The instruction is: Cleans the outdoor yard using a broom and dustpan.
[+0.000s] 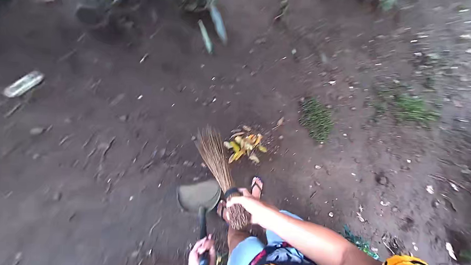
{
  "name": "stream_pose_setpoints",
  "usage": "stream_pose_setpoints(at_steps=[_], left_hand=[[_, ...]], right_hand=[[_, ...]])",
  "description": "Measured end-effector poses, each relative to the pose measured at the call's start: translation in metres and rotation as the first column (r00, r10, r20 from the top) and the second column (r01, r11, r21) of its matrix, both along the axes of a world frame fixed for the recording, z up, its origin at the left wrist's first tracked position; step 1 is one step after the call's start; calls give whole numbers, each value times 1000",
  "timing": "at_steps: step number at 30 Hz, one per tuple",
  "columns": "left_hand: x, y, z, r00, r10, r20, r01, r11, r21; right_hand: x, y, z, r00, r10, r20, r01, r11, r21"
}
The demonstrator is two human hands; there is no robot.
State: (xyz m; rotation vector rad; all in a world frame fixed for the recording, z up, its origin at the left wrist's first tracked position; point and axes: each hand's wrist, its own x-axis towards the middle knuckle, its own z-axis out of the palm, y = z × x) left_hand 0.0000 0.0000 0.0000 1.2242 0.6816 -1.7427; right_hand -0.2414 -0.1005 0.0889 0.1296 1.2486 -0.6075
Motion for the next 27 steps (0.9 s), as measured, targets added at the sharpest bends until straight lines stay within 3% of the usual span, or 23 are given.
stream_pose_setpoints(at_steps=[4,7,10,13,18,22,24,25,27], left_hand=[[-21,-25,-12,1000,7,14,-9,987,161],[-26,-38,-21,999,-24,20,19,975,219],[-32,-52,-30,995,-90,39,76,959,274],[-39,-62,-44,980,-198,30,182,942,283],[-45,-79,-70,920,-392,25,368,883,291],[-51,-98,-86,909,-416,24,390,870,302],[-56,-108,-93,921,-390,20,368,883,293],[-58,-112,-96,928,-373,19,352,890,290],[-63,-123,-99,939,-344,27,323,903,284]], right_hand=[[31,-44,-71,996,55,-75,-61,995,-79],[21,-63,-118,995,-95,19,96,993,-62],[-7,-51,-118,926,-368,85,359,927,104],[-50,-11,-93,905,-425,23,420,899,122],[-134,59,-16,995,-90,-49,91,996,24],[-193,78,27,961,160,-224,-164,986,1],[-207,63,33,875,296,-384,-313,950,19],[-210,52,28,779,397,-486,-425,903,58],[-214,21,1,481,604,-635,-631,742,227]])
